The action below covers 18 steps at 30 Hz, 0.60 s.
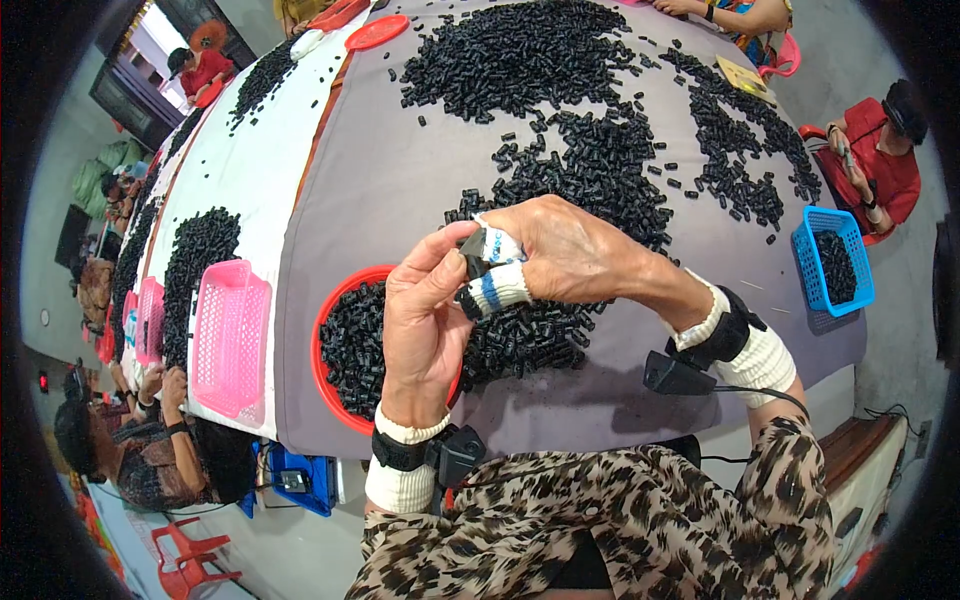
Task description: Manually sorting and organizing small black plastic components for shoe manufacturing.
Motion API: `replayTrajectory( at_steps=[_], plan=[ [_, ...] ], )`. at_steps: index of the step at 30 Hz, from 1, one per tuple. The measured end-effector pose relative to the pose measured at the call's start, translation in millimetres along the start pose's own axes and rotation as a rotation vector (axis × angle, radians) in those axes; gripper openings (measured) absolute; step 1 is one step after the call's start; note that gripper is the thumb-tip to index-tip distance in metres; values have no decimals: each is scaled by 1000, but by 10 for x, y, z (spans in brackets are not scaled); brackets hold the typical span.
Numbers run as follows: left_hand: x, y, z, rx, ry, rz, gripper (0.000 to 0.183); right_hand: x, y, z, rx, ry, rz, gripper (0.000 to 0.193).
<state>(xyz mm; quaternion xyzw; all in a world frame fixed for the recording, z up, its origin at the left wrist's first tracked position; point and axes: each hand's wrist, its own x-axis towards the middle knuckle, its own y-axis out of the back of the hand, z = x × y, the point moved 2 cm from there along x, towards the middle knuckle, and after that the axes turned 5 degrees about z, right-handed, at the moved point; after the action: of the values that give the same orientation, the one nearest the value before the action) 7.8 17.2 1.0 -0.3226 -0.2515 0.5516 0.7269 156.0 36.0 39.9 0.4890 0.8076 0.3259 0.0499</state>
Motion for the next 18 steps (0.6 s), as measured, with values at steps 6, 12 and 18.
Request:
replayTrajectory(
  at_steps=[6, 12, 18],
  plan=[
    [3, -5, 15, 58, 17, -2, 26, -22, -42, 66, -10, 19, 7, 32],
    [22, 29, -51, -290, 89, -86, 28, -31, 29, -56, 162, -126, 35, 31],
    [11, 17, -70, -250, 77, -86, 28, -37, 16, 10, 110, -129, 32, 33]
  ],
)
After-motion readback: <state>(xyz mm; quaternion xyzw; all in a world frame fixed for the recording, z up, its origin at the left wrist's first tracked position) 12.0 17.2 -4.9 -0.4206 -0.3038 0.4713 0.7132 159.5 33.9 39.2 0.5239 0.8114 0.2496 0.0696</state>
